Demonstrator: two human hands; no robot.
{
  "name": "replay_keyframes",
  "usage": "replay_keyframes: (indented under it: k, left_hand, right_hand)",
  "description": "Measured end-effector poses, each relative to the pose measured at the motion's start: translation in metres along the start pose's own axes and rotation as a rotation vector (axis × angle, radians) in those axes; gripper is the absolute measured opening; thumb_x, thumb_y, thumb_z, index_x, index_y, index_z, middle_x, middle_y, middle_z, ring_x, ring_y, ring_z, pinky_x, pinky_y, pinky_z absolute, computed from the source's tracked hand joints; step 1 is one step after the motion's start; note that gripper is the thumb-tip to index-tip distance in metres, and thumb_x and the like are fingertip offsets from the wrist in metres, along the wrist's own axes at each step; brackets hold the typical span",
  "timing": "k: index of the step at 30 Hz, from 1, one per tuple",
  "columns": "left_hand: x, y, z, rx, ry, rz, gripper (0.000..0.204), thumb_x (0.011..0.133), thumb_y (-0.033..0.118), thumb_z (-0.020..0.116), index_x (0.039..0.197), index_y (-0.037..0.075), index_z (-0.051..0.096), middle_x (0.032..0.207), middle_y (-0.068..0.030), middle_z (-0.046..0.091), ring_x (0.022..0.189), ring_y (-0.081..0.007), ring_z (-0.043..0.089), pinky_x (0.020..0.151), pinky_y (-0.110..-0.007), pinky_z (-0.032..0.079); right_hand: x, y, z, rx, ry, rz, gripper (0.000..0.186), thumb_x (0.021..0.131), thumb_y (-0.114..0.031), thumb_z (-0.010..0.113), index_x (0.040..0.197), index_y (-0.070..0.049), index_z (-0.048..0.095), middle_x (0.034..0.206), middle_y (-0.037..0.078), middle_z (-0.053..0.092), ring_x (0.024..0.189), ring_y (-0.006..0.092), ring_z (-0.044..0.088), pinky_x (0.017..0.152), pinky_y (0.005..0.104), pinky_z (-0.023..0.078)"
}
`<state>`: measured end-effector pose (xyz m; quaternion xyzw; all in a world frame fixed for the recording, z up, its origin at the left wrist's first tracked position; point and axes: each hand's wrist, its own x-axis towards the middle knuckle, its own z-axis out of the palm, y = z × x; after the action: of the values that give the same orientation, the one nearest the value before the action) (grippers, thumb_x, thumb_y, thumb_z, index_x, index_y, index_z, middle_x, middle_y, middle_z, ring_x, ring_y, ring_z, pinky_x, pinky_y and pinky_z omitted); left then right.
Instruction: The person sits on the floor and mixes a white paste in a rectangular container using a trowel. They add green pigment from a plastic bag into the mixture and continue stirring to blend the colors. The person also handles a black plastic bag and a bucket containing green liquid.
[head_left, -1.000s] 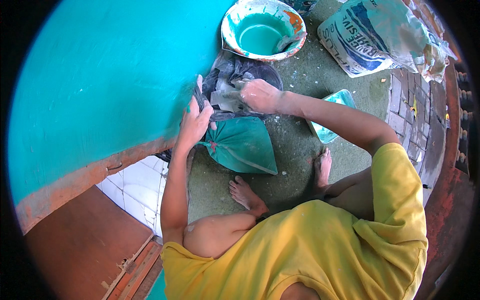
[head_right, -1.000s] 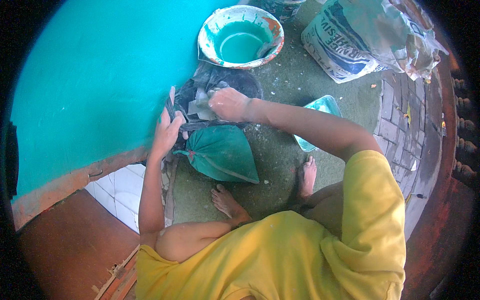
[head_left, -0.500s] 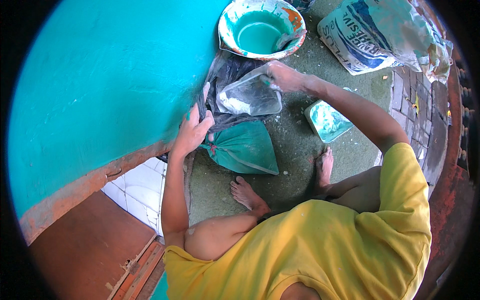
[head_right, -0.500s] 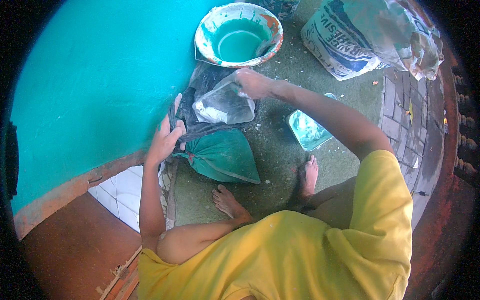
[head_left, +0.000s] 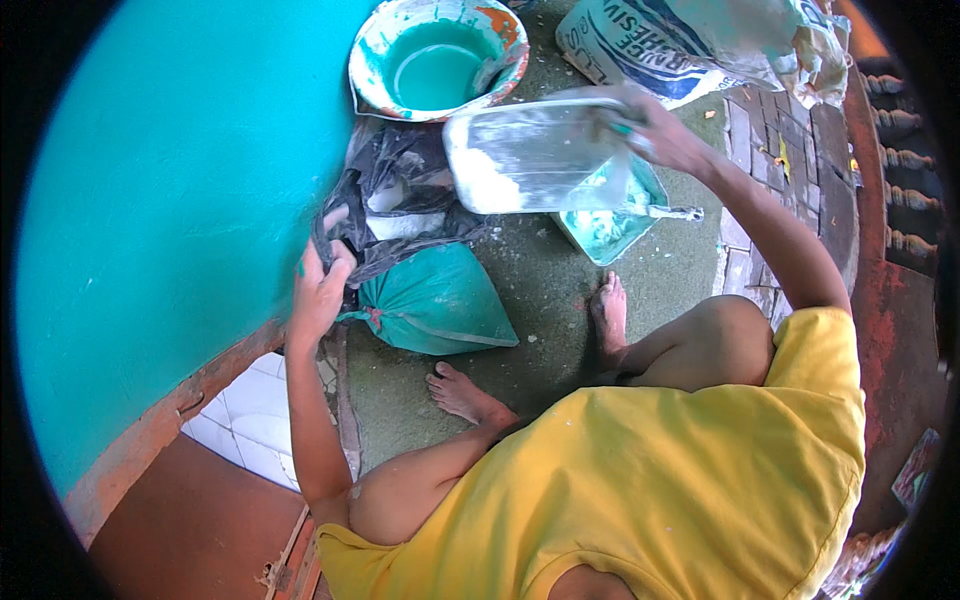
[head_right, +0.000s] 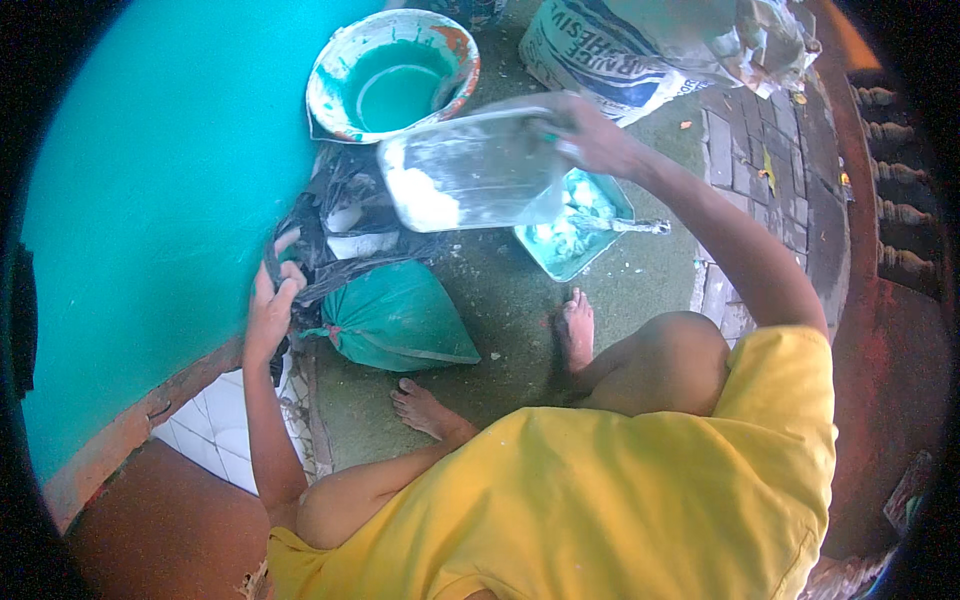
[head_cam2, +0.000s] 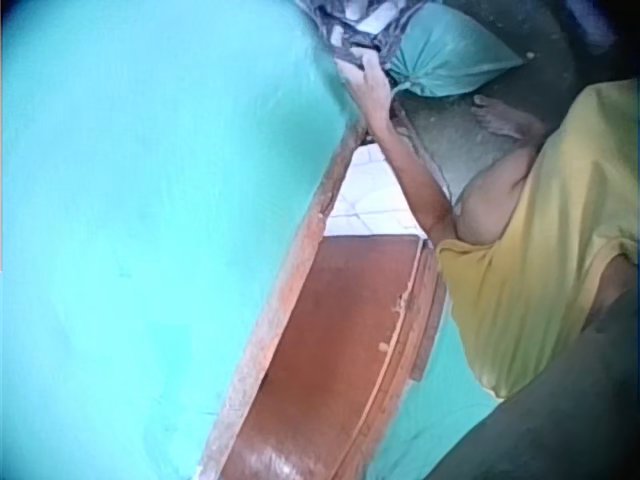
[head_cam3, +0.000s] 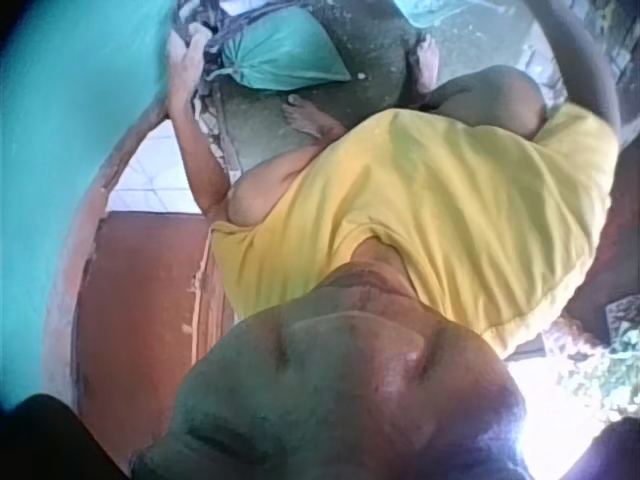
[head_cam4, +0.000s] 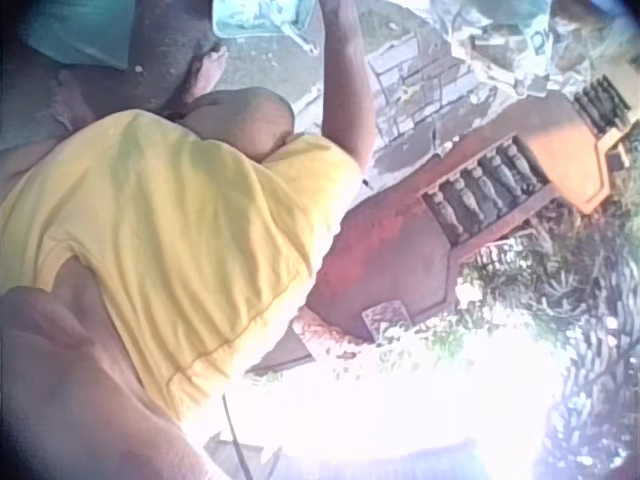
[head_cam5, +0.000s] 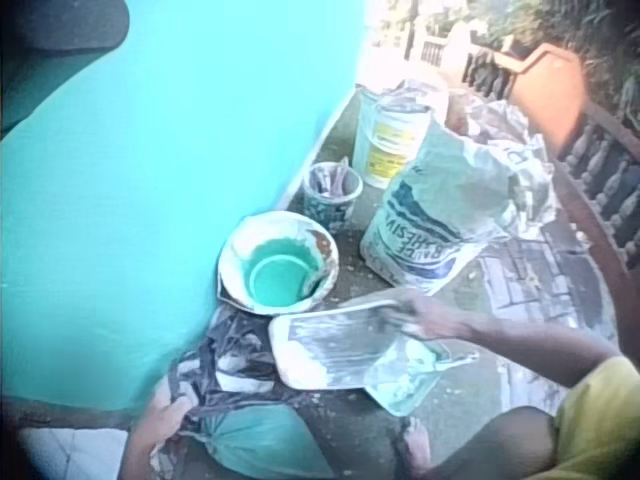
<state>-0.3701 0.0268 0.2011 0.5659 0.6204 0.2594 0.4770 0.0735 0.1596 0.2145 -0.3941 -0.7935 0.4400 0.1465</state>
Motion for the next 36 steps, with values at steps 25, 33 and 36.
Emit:
replay_keyframes:
  k: [25, 33, 36]
  left_hand:
    - [0.086, -0.002, 0.061, 1.694, -0.166, 0.424, 0.015, 0.083, 0.019, 0.059, 0.084, 0.014, 0.073, 0.098, -0.0063, 0.060, 0.100, -0.0198, 0.049, 0.079, -0.035, 0.036]
    - [0.097, 0.015, 0.038, 1.308, -0.111, 0.497, 0.024, 0.084, 0.020, 0.066, 0.102, 0.006, 0.064, 0.108, -0.0129, 0.051, 0.105, -0.0300, 0.049, 0.084, -0.042, 0.040]
    - [0.101, 0.037, 0.022, 0.971, -0.071, 0.631, 0.029, 0.084, 0.027, 0.069, 0.103, 0.007, 0.063, 0.108, -0.0169, 0.054, 0.100, -0.0349, 0.054, 0.081, -0.045, 0.045]
  right_hand:
    - [-0.200, -0.006, 0.066, -0.964, 0.513, 0.148, 0.068, 0.064, 0.008, 0.057, 0.120, -0.031, 0.067, 0.113, 0.007, 0.063, 0.088, 0.0263, 0.060, 0.060, 0.0344, 0.054]
    - [-0.201, -0.001, 0.026, -0.561, 0.681, 0.234, 0.033, 0.089, -0.005, 0.052, 0.119, -0.007, 0.065, 0.109, 0.012, 0.064, 0.095, 0.0235, 0.057, 0.087, 0.0314, 0.044]
    - [-0.182, 0.001, 0.017, -0.082, 0.717, 0.110, 0.028, 0.099, -0.013, 0.047, 0.122, -0.002, 0.060, 0.109, 0.008, 0.067, 0.093, 0.0145, 0.052, 0.087, 0.0310, 0.042]
